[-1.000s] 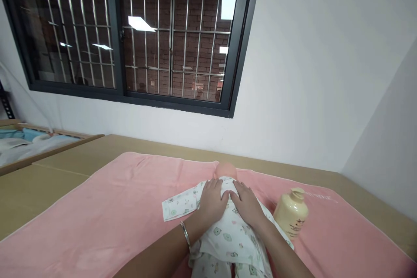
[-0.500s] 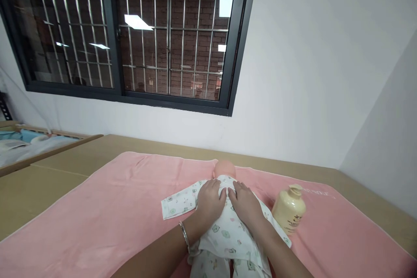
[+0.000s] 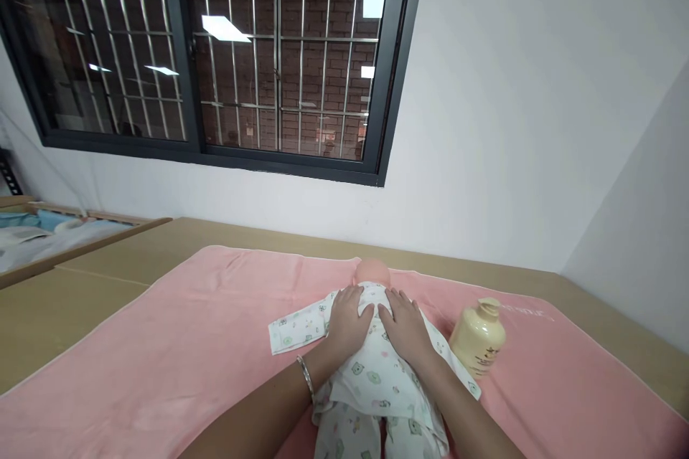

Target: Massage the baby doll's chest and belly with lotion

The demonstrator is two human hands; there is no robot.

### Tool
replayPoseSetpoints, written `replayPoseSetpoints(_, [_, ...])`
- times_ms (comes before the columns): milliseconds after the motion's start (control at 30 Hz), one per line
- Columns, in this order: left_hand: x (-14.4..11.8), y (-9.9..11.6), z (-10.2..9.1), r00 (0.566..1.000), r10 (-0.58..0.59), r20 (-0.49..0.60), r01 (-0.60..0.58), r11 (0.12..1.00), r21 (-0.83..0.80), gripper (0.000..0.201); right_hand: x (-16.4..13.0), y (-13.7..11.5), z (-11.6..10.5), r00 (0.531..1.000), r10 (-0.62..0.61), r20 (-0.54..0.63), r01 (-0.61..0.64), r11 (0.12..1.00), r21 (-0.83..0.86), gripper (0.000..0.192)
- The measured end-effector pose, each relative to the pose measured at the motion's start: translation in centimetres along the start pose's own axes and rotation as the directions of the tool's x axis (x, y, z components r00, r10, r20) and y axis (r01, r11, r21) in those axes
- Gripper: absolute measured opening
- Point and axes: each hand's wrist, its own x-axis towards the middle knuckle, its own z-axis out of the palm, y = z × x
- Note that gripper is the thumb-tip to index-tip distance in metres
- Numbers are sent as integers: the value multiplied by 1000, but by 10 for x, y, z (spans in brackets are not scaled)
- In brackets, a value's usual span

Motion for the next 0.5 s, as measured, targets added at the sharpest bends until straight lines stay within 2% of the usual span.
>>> replayPoseSetpoints(300, [-2,4,-1,1000,4,-23,-4,1000,16,43,-1,-1,-1,1000,-15,-25,15,1000,-17,58])
replayPoseSetpoints(500, [-3,13,-9,999,-10,-37,11,1000,21,38,1,3,0,994,-77,-75,74,996,-49,57])
